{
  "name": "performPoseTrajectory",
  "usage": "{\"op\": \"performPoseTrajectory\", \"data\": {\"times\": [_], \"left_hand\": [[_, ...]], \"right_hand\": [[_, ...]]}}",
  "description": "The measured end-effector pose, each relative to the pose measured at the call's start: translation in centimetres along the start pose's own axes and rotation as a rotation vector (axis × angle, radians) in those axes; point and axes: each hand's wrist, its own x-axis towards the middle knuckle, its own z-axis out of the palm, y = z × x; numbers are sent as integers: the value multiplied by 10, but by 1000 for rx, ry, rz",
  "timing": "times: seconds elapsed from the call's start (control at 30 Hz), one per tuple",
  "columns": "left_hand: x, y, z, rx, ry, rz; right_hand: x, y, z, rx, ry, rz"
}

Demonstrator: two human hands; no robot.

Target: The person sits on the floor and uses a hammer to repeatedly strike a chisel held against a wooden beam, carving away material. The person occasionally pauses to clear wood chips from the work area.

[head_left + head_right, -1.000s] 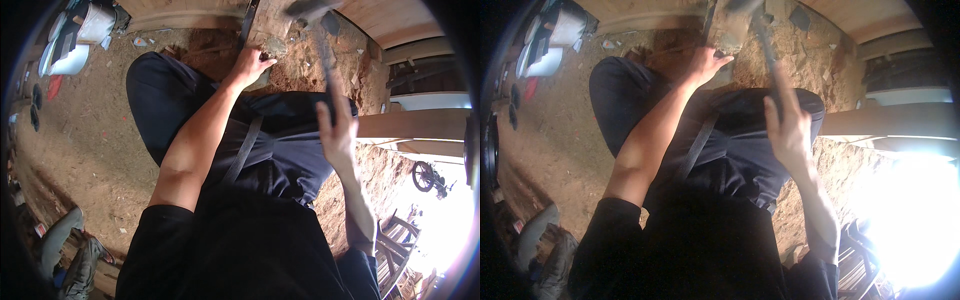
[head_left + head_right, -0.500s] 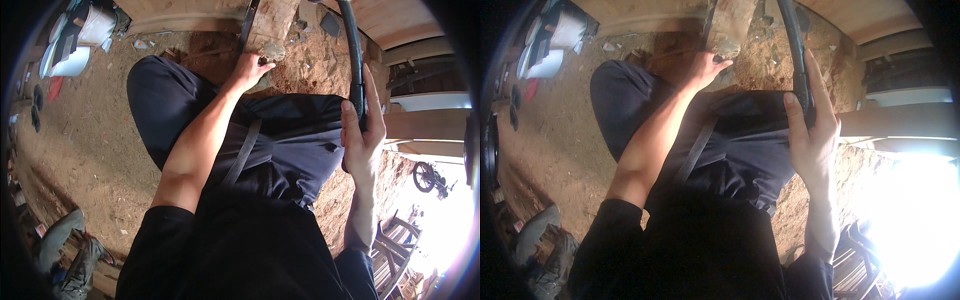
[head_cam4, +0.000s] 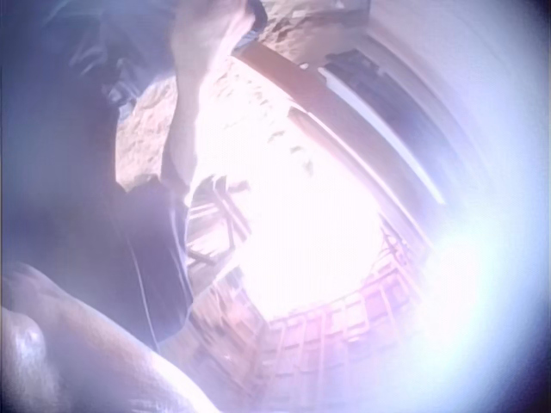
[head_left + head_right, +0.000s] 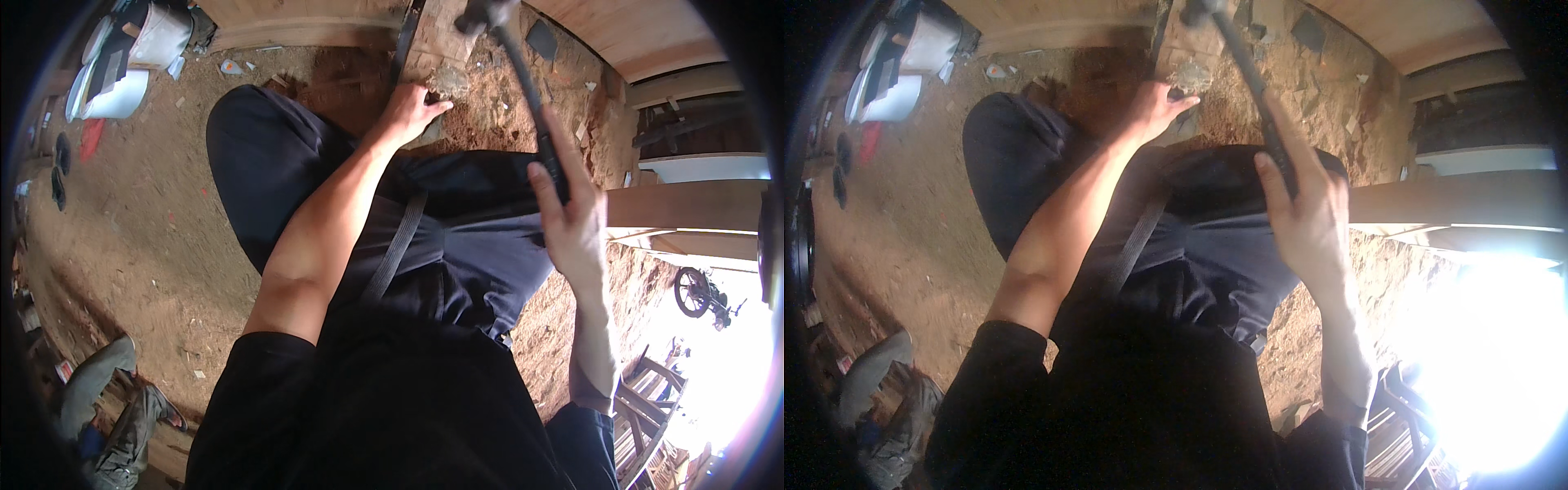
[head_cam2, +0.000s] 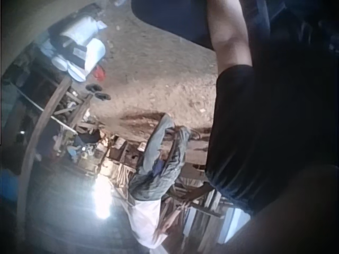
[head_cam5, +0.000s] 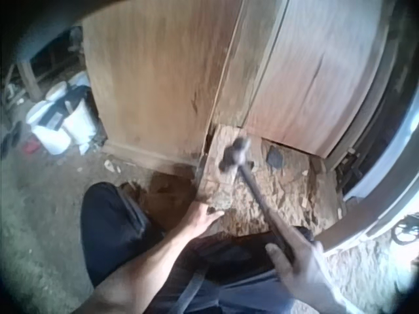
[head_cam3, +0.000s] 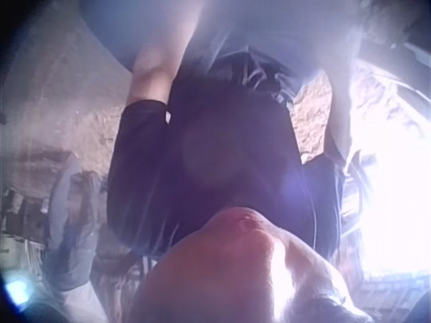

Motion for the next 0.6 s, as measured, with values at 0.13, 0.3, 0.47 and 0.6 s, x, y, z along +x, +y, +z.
{"op": "performPoseTrajectory", "data": {"times": [0.13,0.3,0.47,0.6], "left_hand": [[0,4,3,-13,146,185],[3,7,6,2,117,188],[-3,3,4,-81,77,114],[-4,13,4,-53,63,105]], "right_hand": [[-5,-3,13,81,102,39],[-25,18,23,6,-162,91],[-17,4,12,65,6,102],[-21,12,27,57,160,22]]}}
